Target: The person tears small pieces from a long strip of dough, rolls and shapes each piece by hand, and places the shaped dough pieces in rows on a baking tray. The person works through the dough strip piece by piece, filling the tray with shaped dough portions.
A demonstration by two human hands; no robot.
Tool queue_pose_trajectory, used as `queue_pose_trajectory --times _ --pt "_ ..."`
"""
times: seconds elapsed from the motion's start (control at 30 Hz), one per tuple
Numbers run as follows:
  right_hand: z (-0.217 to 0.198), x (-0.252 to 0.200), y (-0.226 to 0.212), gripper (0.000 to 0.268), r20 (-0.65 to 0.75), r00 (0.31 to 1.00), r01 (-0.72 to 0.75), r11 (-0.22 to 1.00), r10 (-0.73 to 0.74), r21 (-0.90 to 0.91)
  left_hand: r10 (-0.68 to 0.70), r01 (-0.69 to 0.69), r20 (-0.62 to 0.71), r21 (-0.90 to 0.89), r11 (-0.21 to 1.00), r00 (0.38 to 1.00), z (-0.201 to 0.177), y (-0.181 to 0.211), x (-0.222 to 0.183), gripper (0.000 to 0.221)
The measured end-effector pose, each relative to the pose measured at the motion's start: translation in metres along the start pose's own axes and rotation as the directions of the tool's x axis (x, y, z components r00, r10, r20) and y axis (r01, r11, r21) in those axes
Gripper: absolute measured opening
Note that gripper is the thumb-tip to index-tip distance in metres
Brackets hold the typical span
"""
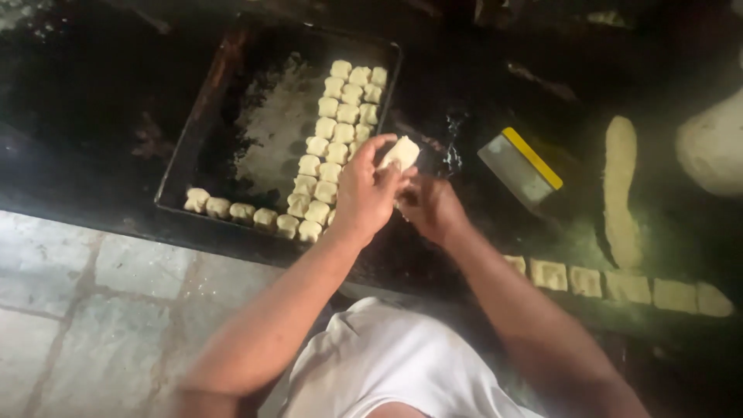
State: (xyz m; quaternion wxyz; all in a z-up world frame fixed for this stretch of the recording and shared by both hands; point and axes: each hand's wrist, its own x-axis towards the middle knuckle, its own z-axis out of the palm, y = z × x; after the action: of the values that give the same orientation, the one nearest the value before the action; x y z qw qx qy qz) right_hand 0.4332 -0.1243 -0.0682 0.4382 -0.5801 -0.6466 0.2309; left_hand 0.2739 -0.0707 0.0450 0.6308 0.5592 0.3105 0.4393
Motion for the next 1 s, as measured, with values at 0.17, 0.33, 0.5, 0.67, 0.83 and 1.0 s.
queue_pose_trajectory --times 0.17,0.33,0.5,0.67,0.83,1.0 --pt "-0.038 -0.036 -0.052 0.017 0.228 0.968 0.000 0.902 0.109 -0.432 -0.142 0.132 -0.063 -0.147 0.980 0.988 0.015 -0.039 -0.009 0.030" --pt "-0.027 -0.046 -0.052 0.020 0.205 0.961 0.270 0.802 -0.187 -0.533 -0.174 0.197 -0.147 0.164 0.967 0.974 0.027 -0.067 -0.020 0.022" --pt "-0.035 -0.033 -0.059 0.023 0.264 0.962 0.122 0.754 0.070 -0.645 -0.313 0.311 -0.148 -0.034 0.950 0.938 0.031 -0.104 -0.005 0.017" --pt "-0.095 -0.048 -0.074 0.023 0.724 0.688 -0.155 0.985 0.051 0.078 -0.424 0.417 -0.023 -0.143 0.898 0.905 0.020 -0.122 0.000 0.021" --pt "-0.111 -0.062 -0.084 0.029 0.172 0.871 -0.485 0.758 0.459 0.436 -0.208 0.182 0.130 0.188 0.965 0.969 0.030 -0.054 -0.030 0.024" --pt "-0.101 -0.043 -0.098 0.026 -0.249 0.815 -0.442 0.839 0.524 0.318 -0.228 0.240 0.376 0.017 0.971 0.898 0.045 -0.014 -0.053 0.040"
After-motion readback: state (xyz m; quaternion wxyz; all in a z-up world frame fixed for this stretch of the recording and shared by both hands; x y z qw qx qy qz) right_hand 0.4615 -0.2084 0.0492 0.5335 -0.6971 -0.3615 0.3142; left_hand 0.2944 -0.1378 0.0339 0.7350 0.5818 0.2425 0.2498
